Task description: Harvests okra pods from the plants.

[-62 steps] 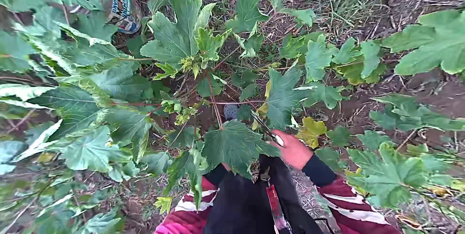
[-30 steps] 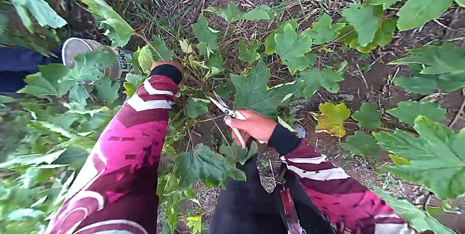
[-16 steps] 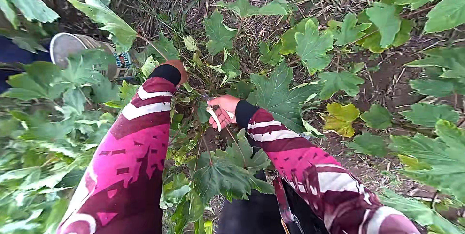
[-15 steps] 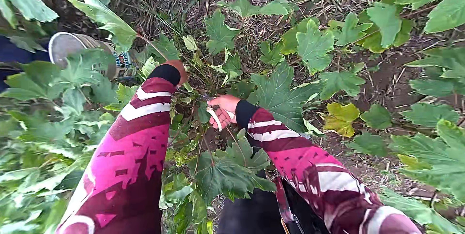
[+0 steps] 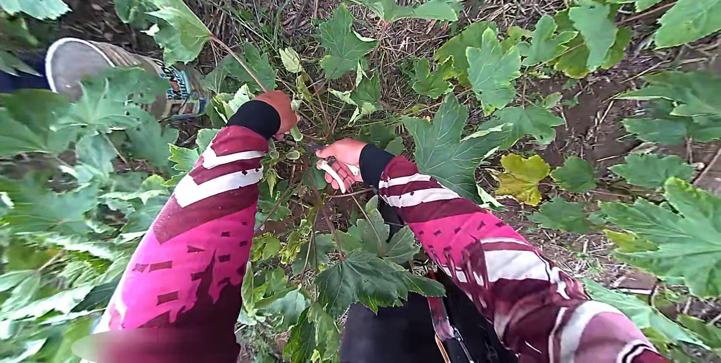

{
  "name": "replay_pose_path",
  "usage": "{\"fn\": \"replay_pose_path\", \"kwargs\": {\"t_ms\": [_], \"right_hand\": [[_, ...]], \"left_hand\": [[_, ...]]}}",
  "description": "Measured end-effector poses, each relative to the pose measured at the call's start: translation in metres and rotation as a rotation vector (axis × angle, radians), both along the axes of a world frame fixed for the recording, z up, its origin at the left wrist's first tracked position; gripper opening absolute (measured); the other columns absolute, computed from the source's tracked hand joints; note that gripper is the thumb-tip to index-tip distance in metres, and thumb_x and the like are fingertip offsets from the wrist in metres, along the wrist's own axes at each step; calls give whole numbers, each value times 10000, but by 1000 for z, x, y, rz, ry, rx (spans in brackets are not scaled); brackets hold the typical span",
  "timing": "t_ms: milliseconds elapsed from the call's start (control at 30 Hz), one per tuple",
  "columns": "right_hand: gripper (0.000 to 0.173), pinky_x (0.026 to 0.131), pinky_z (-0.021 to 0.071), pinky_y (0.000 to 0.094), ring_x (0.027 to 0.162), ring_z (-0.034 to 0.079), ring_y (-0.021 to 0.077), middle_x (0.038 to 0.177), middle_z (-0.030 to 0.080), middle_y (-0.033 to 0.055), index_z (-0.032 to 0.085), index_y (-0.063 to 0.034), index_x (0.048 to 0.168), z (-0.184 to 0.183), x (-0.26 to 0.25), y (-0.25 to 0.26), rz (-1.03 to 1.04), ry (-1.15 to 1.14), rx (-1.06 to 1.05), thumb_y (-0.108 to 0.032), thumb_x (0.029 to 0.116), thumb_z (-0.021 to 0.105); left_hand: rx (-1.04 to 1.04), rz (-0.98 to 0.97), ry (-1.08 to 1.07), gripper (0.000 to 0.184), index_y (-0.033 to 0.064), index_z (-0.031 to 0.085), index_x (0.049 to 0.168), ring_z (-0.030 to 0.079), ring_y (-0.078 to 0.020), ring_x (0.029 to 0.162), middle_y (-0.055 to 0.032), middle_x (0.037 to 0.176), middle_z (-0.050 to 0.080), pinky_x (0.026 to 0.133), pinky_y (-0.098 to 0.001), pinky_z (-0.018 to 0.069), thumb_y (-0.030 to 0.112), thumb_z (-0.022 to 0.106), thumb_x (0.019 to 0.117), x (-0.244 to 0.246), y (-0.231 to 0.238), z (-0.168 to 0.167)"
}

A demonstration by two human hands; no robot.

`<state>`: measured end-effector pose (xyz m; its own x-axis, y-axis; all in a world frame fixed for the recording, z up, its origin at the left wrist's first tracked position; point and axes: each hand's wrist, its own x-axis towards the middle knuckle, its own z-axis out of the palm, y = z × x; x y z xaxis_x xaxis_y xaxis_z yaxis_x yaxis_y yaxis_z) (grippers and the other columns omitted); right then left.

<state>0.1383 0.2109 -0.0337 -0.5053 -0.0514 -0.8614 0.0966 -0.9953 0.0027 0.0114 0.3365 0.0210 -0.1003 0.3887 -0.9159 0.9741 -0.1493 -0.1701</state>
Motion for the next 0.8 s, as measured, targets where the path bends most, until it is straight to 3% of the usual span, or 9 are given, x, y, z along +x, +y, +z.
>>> {"fn": "replay_pose_path", "kwargs": {"t_ms": [200,333,400,500,600,667,733,800], "right_hand": [[509,479,524,314,519,623,194,730,669,118,601,-84,1268,-6,-6,-1,25,17,41,-527,1073,444],[458,482,490,305,498,555,145,697,618,67,665,-74,1179,-5,-11,-12,166,-81,274,-484,1076,489],[442,473,449,280,478,478,116,669,542,32,664,-56,1159,-3,-11,-24,123,-132,312,-461,1077,507],[455,480,484,289,480,516,134,672,555,54,625,-41,1204,-10,-3,-46,31,-145,326,-459,1086,487],[503,476,547,311,498,636,188,692,662,117,578,-41,1256,-11,20,-72,-86,-63,321,-499,1085,458],[500,547,580,322,580,679,211,767,686,132,516,-34,1333,6,51,-86,-217,3,289,-468,1103,421],[493,602,608,342,650,712,230,825,710,141,486,-31,1391,16,85,-110,-341,65,286,-430,1118,393],[491,651,619,359,701,725,234,869,723,143,474,-17,1417,25,119,-142,-387,125,333,-399,1124,374]], "left_hand": [[28,7,-51,421,-47,645,1163,722,-375,899,-221,1009,728,885,-619,533,348,528,1078,-6,-5,0],[49,32,-69,423,-54,632,1189,723,-399,910,-240,1021,724,898,-644,525,339,516,1086,-12,-9,-3],[84,73,-87,433,-51,628,1208,721,-404,916,-236,1026,727,904,-654,520,345,493,1095,-12,-12,-1],[158,192,-183,448,-44,614,1243,723,-390,925,-231,1037,729,913,-645,521,355,461,1106,-7,-14,6],[282,490,-443,396,22,582,1288,740,-263,883,-149,1050,733,799,-490,605,356,473,1105,2,-16,27],[321,755,-769,290,56,561,1278,756,-219,912,-98,1086,738,784,-412,645,264,450,1109,14,-17,45],[309,991,-1055,287,78,555,1244,755,-267,969,-107,1099,746,827,-452,644,249,358,1126,34,-18,66],[311,1152,-1248,348,101,555,1194,750,-319,993,-121,1054,750,867,-513,631,331,300,1138,57,-20,87]]}}
